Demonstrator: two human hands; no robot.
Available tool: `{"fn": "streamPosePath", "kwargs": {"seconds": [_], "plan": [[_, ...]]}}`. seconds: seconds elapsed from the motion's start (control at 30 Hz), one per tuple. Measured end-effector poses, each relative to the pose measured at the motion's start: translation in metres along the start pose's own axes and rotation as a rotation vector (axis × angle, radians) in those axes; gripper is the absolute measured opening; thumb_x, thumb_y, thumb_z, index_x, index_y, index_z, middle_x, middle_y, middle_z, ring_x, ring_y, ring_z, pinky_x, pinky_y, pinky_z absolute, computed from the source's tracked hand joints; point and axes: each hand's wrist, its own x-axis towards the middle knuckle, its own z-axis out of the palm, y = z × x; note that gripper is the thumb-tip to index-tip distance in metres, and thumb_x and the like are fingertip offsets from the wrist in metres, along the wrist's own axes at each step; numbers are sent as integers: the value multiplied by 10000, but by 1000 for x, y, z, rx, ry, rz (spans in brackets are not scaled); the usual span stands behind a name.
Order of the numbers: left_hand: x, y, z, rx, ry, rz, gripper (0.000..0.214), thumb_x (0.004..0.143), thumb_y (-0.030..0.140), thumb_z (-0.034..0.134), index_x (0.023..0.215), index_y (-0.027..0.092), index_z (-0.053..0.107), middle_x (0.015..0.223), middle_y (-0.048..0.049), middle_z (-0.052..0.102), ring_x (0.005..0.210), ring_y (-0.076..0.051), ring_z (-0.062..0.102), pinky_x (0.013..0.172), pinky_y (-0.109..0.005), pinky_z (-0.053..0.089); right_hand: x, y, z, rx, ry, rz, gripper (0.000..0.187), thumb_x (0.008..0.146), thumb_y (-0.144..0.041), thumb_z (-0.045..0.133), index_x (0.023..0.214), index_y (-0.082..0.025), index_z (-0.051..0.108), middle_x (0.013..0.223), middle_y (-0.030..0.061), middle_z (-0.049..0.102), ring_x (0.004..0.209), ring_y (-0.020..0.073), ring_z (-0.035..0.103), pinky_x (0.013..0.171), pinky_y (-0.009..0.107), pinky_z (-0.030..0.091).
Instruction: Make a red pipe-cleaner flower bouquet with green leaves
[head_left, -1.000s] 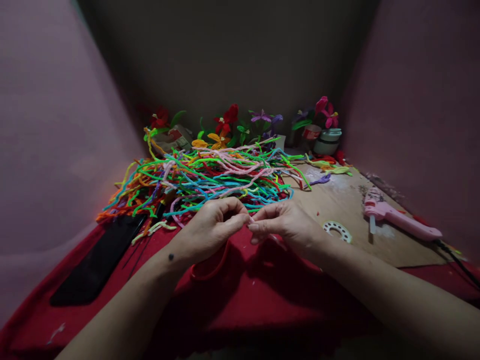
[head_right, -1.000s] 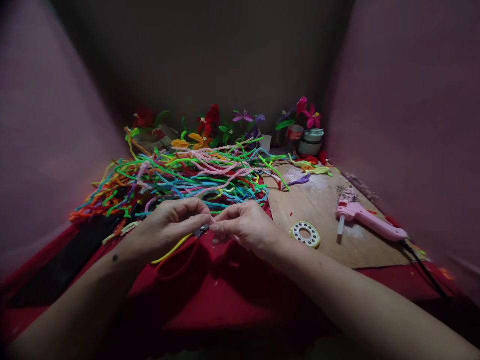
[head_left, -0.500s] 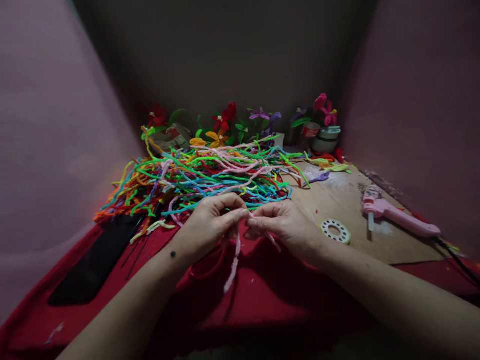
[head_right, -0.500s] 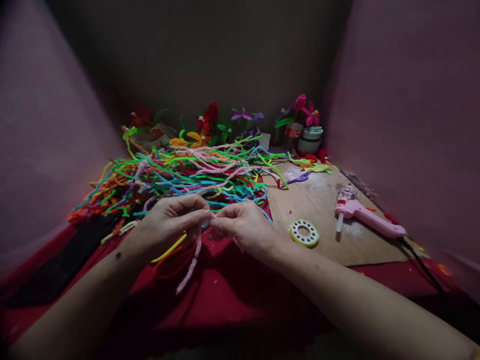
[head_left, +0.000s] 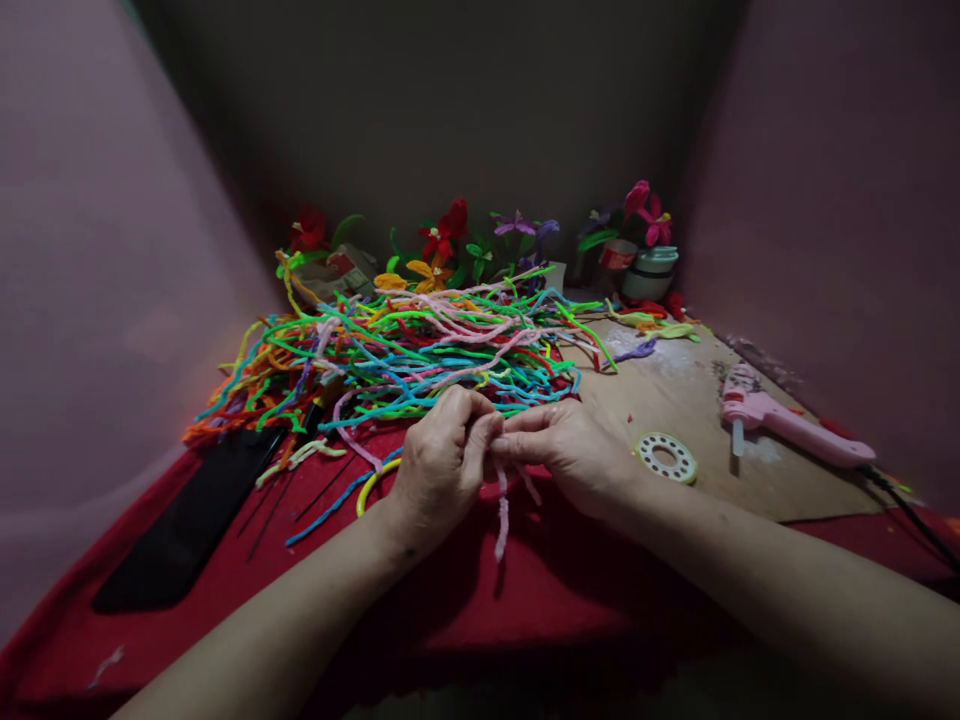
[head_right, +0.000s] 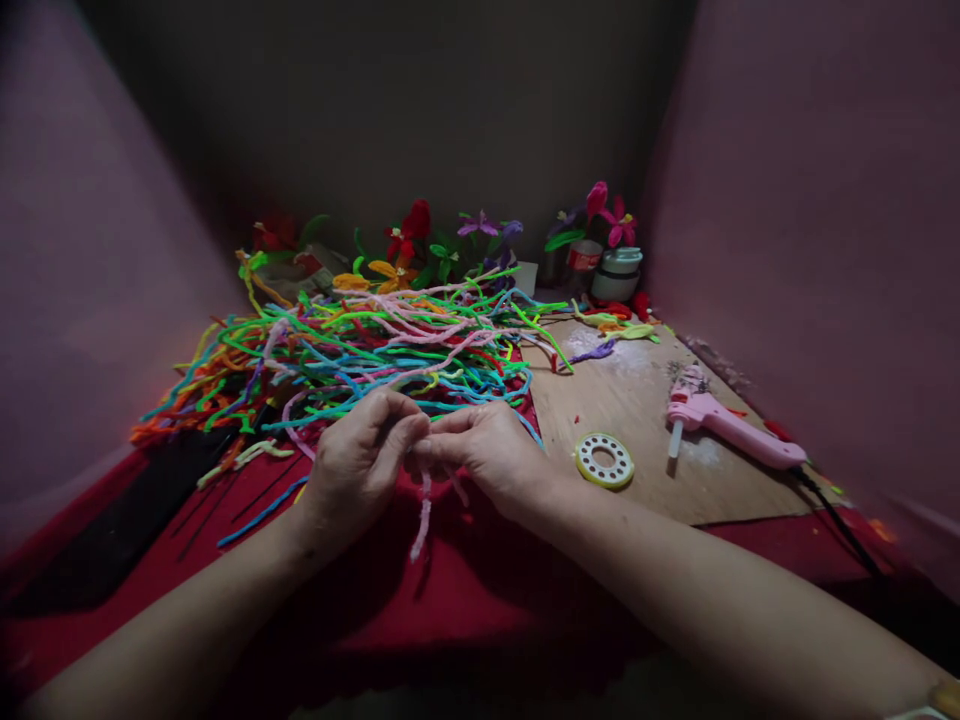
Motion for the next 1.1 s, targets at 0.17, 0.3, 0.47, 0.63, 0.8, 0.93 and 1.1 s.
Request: {"fn": "streamPosePath", "kwargs": {"seconds": [0.17,0.3,0.47,0.63,0.8,0.93,1.1], "plan": [[9,-1,-8,-264,-155,-135,138,823,284,491,747,175,529,681,4,572,639,-124,535,602,-235,428,0,-3,0,-21,24,54,115,644,-230,661,629,-119,689,575,36,636,507,113,529,532,257,392],[13,0,-14,-305,-241,-155,167,810,280,504,717,157,567,647,5,576,603,-115,525,575,-223,419,0,-3,2,35,2,109,90,634,-199,655,613,-114,675,584,40,641,501,114,536,534,259,411],[3,2,-8,-35,-73,13,162,835,238,464,747,166,579,697,-14,601,643,-123,549,624,-228,421,3,1,1,68,-67,97,126,626,-241,682,626,-115,680,564,26,626,489,107,524,524,251,403],[0,3,-4,-24,-36,-20,164,841,243,457,741,169,563,704,-18,609,643,-122,559,617,-226,430,2,-3,2,-13,-109,86,223,672,-330,658,591,-122,658,549,25,617,487,107,514,513,251,384],[11,2,-6,-426,-93,-290,174,788,338,553,783,174,494,667,25,563,551,-92,520,511,-201,407,3,-3,1,31,-4,51,178,659,-289,683,603,-121,661,553,17,601,515,108,508,519,249,371],[14,1,-8,-604,-299,-453,241,758,393,589,793,162,530,579,60,476,436,-46,386,412,-174,270,6,1,-2,298,61,29,160,595,-259,745,671,-143,666,551,-20,578,496,94,498,517,245,381],[7,2,-1,-763,-529,-534,295,785,400,557,658,134,549,438,59,401,370,-47,309,390,-207,179,8,4,-1,432,34,28,141,615,-234,724,680,-124,662,543,-14,577,474,101,524,511,253,412]]}}
